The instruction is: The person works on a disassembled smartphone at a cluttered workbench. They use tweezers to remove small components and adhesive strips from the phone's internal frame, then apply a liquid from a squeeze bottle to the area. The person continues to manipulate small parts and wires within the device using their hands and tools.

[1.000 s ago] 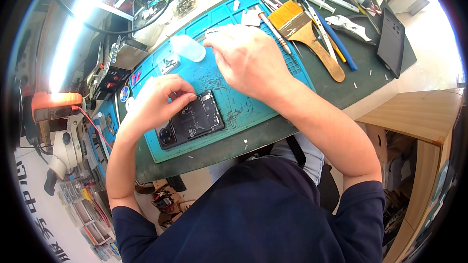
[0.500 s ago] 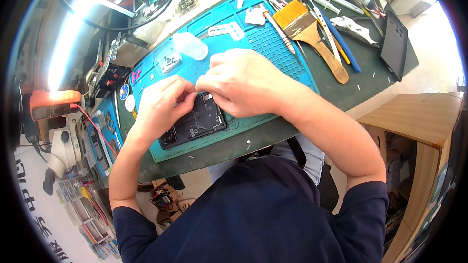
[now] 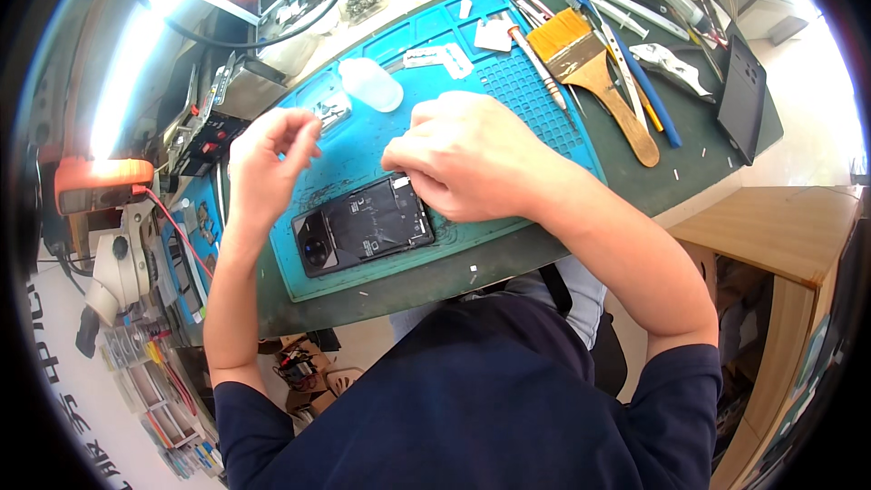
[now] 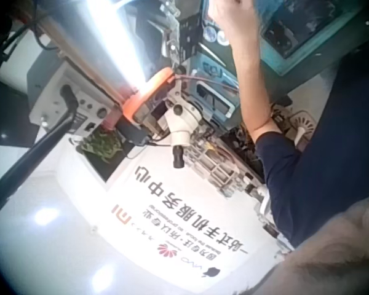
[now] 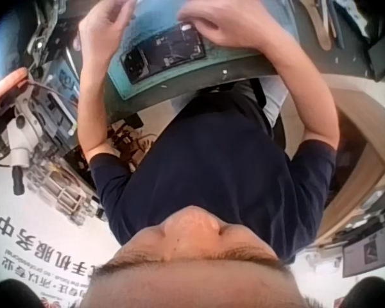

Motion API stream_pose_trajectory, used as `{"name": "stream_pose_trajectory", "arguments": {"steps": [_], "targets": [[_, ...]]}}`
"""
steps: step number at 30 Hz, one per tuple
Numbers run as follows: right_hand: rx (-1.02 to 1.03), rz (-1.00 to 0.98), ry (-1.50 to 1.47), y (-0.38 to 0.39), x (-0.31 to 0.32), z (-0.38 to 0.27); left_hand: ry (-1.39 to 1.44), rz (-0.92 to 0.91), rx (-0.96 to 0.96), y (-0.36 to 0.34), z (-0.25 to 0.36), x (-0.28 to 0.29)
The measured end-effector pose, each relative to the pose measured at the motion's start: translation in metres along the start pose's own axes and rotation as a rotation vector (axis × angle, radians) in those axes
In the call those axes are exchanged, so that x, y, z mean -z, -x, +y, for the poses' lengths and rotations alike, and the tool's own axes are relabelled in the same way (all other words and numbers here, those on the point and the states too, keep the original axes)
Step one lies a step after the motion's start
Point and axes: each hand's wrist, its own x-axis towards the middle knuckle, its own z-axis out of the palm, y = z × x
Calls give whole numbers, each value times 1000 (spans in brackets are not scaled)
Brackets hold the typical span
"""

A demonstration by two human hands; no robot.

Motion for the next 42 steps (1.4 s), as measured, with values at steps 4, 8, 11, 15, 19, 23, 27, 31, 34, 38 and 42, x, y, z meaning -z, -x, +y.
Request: {"name": "stream_pose_trajectory", "arguments": {"steps": [4,8,11,15,19,23,27,31,34,38,42], "targets": [[8,-10,21,-1,1,-1,-255,74,-170,-12,-18,6],[3,-11,19,-1,1,-1,-413,156,-284,-15,-27,2],[2,-3,22,0,0,0,-485,202,-362,-16,-21,3],[13,-1,34,0,0,0,-482,235,-417,-17,-27,1],[-51,59,100,1,0,3,-367,42,-246,-6,-4,0],[-111,147,130,1,0,6,-63,-262,-249,8,28,-13],[-112,156,111,0,2,3,-54,-309,-284,10,30,-22],[-107,170,111,0,3,3,-90,-352,-276,4,33,-21],[-110,167,110,0,3,3,-103,-356,-332,2,31,-21],[-113,169,110,0,3,3,-155,-345,-343,5,34,-22],[-103,200,109,1,-2,5,-192,-349,-342,5,40,-19]]}}
